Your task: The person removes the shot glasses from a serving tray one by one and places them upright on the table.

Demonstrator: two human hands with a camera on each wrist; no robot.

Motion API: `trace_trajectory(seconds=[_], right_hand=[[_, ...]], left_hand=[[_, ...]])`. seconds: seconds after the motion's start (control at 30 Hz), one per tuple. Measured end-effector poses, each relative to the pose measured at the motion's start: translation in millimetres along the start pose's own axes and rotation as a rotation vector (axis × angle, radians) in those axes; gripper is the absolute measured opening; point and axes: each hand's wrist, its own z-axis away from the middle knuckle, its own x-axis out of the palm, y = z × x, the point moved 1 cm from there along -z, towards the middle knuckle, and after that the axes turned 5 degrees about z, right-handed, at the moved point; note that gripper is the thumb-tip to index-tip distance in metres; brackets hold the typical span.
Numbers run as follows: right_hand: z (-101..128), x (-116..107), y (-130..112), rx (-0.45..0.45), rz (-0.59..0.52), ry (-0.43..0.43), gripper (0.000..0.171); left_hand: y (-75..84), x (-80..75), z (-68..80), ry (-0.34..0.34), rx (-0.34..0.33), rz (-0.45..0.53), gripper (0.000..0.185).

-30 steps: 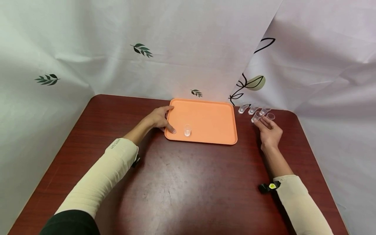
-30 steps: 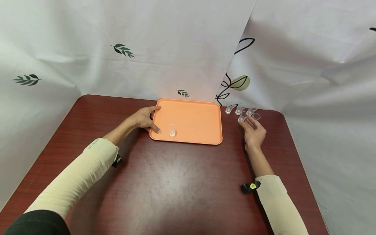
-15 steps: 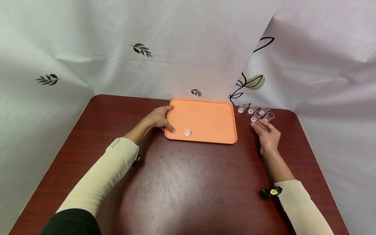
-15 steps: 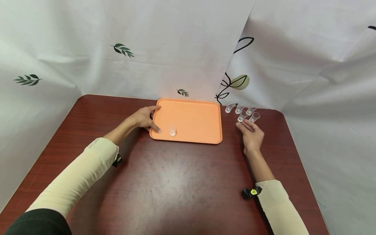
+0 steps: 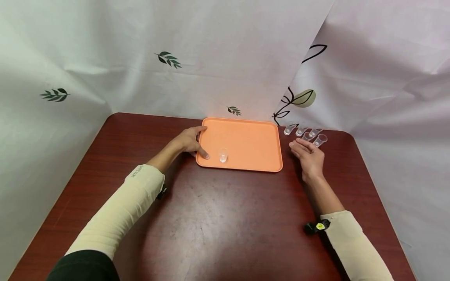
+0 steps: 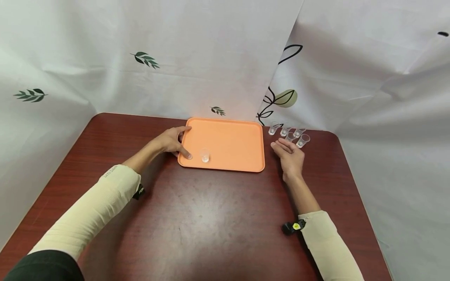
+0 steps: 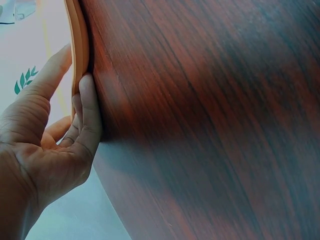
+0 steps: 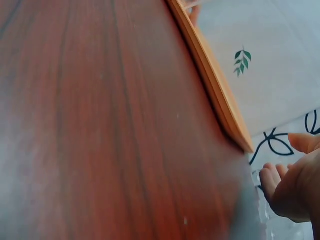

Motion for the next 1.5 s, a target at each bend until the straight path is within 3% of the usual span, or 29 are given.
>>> trace_trajectory(seconds=[0.2, 0.37, 0.9, 1.23, 1.5], right_hand=[[1.7, 19.3, 0.2, -0.031, 0.027, -0.097, 0.040], [5.9, 37.0, 3.7, -0.037, 0.144, -0.183, 0.050], [31.3, 94.8, 18.6, -0.040, 0.369, -0.528, 0.051], [45.6, 123.0, 26.7, -0.053, 0.363, -0.648, 0.056], [52.9, 138.5, 31.4, -0.050, 0.383, -0.694, 0.058]], left_hand=[[1.4, -1.2, 0.8, -0.004, 0.006, 0.006, 0.130], [0.9, -1.3, 0.2, -0.008, 0.003, 0.015, 0.130], [0.0, -0.2, -1.1, -0.011, 0.002, 0.006, 0.130], [-1.8, 0.0, -1.2, -0.010, 0.003, 0.023, 0.130], [-2.3, -0.6, -2.1, -0.007, 0.010, 0.012, 0.130]])
